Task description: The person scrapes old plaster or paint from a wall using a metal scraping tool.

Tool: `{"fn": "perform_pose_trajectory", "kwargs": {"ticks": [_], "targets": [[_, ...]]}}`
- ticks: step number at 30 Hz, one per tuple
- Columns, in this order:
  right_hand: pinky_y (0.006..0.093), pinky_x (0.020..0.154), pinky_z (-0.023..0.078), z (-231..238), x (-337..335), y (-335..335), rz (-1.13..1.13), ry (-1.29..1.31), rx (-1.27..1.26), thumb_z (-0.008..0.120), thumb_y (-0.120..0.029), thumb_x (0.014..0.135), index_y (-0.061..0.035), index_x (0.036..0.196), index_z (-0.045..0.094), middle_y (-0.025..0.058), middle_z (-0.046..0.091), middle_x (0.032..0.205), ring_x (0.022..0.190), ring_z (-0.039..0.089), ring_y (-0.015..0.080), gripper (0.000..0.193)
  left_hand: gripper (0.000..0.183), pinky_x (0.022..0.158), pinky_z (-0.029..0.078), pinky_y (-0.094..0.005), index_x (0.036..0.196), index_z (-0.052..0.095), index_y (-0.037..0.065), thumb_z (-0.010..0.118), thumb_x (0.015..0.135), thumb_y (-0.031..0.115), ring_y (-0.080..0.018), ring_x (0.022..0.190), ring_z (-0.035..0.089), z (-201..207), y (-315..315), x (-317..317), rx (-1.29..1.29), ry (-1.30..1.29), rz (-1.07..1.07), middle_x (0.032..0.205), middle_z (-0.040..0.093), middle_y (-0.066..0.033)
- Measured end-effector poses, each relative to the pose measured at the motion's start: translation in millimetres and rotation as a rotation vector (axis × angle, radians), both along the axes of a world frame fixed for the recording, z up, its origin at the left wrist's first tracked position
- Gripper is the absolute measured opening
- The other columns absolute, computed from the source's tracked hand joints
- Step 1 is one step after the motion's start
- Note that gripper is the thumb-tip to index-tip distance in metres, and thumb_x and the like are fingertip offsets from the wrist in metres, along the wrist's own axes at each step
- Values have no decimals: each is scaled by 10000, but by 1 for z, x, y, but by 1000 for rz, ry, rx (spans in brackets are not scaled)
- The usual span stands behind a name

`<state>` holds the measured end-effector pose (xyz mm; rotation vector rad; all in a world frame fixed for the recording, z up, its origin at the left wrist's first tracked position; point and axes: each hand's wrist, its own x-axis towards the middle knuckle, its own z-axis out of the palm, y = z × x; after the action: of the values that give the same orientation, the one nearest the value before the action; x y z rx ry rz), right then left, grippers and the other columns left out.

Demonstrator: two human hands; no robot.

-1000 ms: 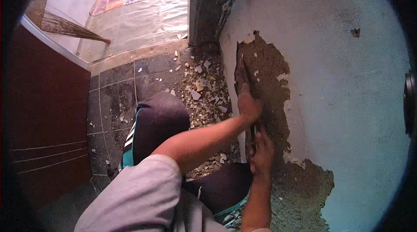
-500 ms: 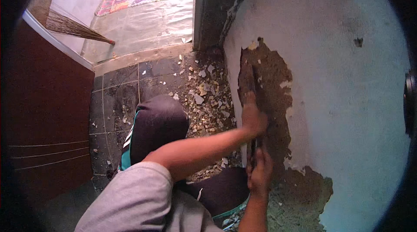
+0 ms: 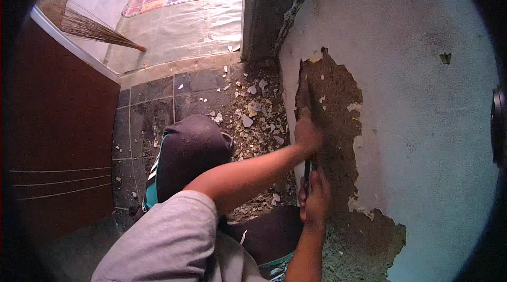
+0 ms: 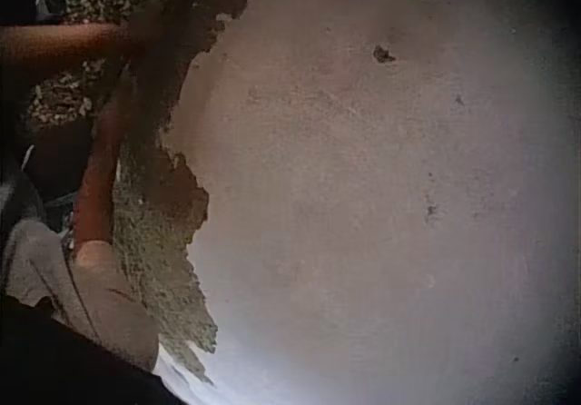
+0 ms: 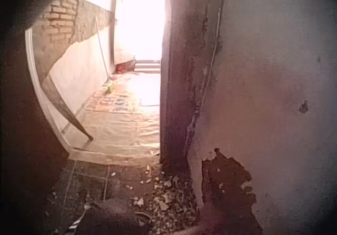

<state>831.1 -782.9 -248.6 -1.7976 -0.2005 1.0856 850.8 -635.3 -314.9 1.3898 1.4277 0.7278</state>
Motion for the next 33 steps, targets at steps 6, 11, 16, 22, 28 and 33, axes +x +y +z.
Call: {"fn": "perform_pose_trajectory", "kwargs": {"ticks": [6, 11, 16, 22, 28, 33], "targets": [[225, 432, 366, 2, 11, 11, 102, 19, 65, 491, -304, 1043, -131, 1411, 500, -33, 526, 728, 517, 450, 47, 407, 574, 896, 501, -497, 1374, 471, 4, 599, 824, 107, -471, 1037, 622, -20, 32, 2, -10, -57, -63, 1055, 653, -310], [227, 466, 394, -68, -7, 7, 113, 145, 52, 485, -343, 1044, -141, 1442, 453, -26, 540, 750, 546, 480, 70, 447, 591, 913, 497, -482, 1381, 492, 82, 647, 813, 129, -436, 1093, 612, -77, 34, -17, 67, -111, 8, 1144, 642, -274], [255, 461, 402, -72, -26, 5, 85, 152, 124, 482, -396, 1037, -167, 1491, 394, -21, 536, 749, 514, 461, 91, 516, 702, 956, 475, -499, 1439, 352, -19, 664, 834, 153, -485, 1133, 565, -60, 17, -30, 156, -53, -214, 1208, 601, -314], [360, 638, 501, -63, -37, 40, 245, -341, -15, 468, -294, 1030, -47, 1421, 452, 80, 617, 881, 697, 582, 199, 462, 567, 895, 505, -399, 1358, 533, 21, 642, 803, 57, -348, 1023, 653, -54, 42, -42, 42, -205, -11, 1078, 676, -222], [432, 855, 478, -48, -133, 101, 9, -227, -16, 540, -262, 992, 15, 1360, 460, 218, 597, 1089, 974, 614, 345, 467, 508, 743, 450, -262, 1314, 593, 45, 533, 816, -39, -117, 844, 558, -35, 103, -106, -443, -306, -378, 956, 639, -10], [378, 767, 480, 19, -140, 80, 100, -354, -76, 597, -227, 966, -5, 1264, 534, 130, 613, 899, 806, 597, 250, 377, 565, 772, 501, -333, 1343, 579, 60, 559, 782, -1, -172, 858, 626, 31, 82, -139, -525, -181, -303, 1014, 709, -109]]}}
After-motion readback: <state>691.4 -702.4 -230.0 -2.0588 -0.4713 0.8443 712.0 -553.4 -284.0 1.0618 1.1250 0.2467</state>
